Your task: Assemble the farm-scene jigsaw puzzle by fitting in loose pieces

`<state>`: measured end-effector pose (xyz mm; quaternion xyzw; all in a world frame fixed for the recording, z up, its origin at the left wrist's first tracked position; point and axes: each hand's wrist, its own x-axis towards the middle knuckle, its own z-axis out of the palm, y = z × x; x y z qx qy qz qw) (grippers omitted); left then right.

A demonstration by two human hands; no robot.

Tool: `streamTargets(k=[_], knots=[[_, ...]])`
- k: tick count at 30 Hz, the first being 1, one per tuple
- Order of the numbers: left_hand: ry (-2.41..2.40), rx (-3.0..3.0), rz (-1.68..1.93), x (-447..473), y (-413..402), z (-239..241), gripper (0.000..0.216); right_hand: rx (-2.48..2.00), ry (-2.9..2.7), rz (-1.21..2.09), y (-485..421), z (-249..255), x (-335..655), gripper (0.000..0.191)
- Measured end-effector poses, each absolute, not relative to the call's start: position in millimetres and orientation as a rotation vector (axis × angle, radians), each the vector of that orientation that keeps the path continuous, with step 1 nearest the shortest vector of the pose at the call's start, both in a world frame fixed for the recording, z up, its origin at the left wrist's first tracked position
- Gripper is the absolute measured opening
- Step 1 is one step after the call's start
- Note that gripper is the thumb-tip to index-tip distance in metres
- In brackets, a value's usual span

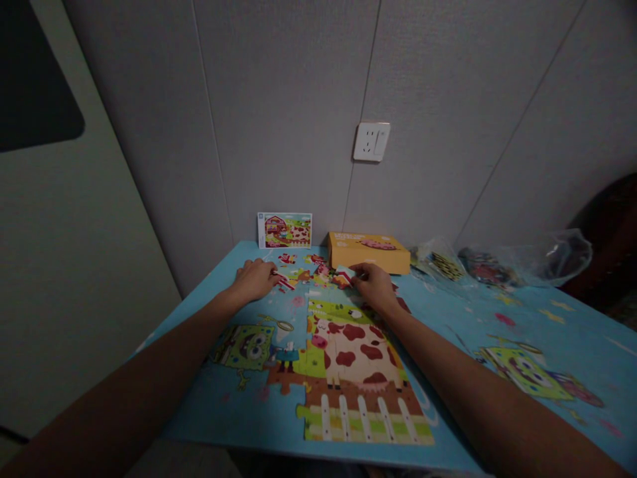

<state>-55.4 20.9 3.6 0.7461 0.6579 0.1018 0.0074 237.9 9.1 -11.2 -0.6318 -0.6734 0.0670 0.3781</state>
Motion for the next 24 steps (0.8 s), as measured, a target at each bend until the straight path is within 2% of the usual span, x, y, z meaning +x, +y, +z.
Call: streamTargets(k=[18,24], knots=[[2.047,2.349,0.492,-48.6,18.9,7.6,0.029,-1.537,-1.727,0.193,2.6,-7.3,233.0,0.03],[2.054,2.296,0.911,-51.3,19.4,18.3,0.025,-1.483,-1.666,0.126,3.1,-4.9,234.3,0.022]])
